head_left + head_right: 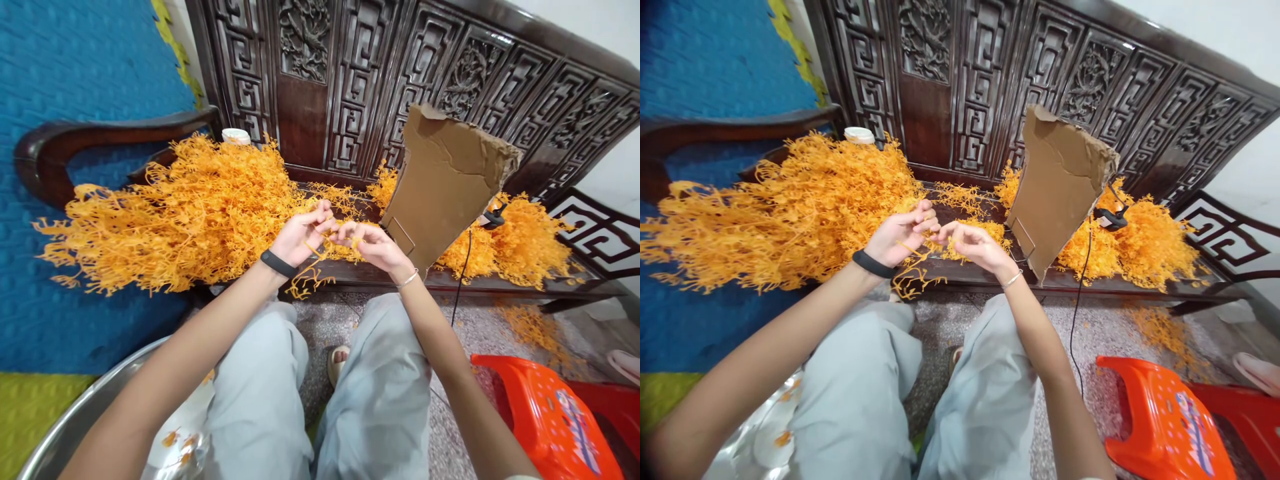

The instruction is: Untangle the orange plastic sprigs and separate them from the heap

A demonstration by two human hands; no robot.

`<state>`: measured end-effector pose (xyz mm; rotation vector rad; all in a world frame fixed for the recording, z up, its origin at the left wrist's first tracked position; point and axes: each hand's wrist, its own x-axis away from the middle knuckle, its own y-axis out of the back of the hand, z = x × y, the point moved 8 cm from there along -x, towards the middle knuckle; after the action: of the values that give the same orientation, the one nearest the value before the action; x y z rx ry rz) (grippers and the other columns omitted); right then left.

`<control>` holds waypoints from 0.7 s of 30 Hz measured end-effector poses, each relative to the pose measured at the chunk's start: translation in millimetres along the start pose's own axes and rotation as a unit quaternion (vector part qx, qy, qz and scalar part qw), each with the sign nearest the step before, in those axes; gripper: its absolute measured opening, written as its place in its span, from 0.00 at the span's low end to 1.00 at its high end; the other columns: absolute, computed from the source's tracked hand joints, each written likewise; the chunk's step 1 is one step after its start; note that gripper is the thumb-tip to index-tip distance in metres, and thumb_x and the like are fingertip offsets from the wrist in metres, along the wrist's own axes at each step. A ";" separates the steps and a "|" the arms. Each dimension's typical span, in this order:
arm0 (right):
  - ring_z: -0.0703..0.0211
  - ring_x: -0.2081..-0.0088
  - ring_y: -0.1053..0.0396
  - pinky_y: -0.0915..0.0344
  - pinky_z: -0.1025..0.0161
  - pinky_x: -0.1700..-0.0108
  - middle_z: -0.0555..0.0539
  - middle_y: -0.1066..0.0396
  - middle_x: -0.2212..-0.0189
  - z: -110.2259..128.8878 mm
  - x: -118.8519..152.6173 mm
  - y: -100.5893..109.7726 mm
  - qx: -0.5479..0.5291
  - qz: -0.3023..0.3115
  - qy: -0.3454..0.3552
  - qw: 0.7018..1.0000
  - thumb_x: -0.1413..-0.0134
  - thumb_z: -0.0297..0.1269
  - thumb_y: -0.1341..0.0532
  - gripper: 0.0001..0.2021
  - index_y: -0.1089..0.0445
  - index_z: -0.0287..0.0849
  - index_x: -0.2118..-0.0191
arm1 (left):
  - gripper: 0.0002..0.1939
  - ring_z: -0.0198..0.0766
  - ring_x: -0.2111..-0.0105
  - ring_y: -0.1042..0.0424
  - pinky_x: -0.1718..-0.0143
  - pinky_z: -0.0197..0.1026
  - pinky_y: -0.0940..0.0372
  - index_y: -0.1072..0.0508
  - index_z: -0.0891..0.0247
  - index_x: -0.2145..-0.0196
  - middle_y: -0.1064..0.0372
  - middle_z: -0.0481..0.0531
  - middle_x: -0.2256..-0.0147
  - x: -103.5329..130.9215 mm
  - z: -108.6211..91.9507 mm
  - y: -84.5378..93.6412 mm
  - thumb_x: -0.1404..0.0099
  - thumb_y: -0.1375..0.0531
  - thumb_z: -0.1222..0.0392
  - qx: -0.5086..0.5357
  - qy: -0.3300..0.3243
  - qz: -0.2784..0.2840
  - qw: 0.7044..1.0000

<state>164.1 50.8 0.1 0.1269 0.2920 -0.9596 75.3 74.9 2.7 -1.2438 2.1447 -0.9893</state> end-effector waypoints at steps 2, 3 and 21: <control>0.58 0.60 0.35 0.37 0.54 0.53 0.47 0.36 0.65 -0.2 0.1 7.3 -0.017 -0.041 -0.009 0.999 0.60 0.51 0.33 0.19 0.40 0.42 0.76 | 0.12 0.26 0.82 0.43 0.74 0.33 0.41 0.34 0.66 0.74 0.45 0.44 0.81 1.8 0.1 -1.1 0.35 0.52 0.72 -0.014 0.005 0.000 1.000; 0.59 0.61 0.34 0.37 0.55 0.53 0.48 0.36 0.65 -0.2 0.1 11.6 -0.023 -0.064 -0.011 0.998 0.60 0.51 0.33 0.19 0.40 0.43 0.75 | 0.12 0.27 0.81 0.41 0.73 0.33 0.40 0.33 0.66 0.74 0.43 0.45 0.80 2.5 0.1 -1.2 0.35 0.51 0.71 -0.021 0.005 -0.002 1.000; 0.66 0.76 0.37 0.41 0.67 0.70 0.54 0.38 0.79 -53.3 9.8 94.6 0.437 -0.194 -0.223 0.850 0.55 0.34 0.41 0.05 0.38 0.40 0.76 | 0.15 0.34 0.72 0.27 0.63 0.38 0.33 0.26 0.70 0.70 0.28 0.53 0.73 1.4 -8.6 9.4 0.35 0.49 0.61 -0.077 -0.008 -0.029 0.997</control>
<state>237.0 109.5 -55.8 0.6881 -0.6011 -1.4374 63.6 79.8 0.8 -1.3870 2.2180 -0.8471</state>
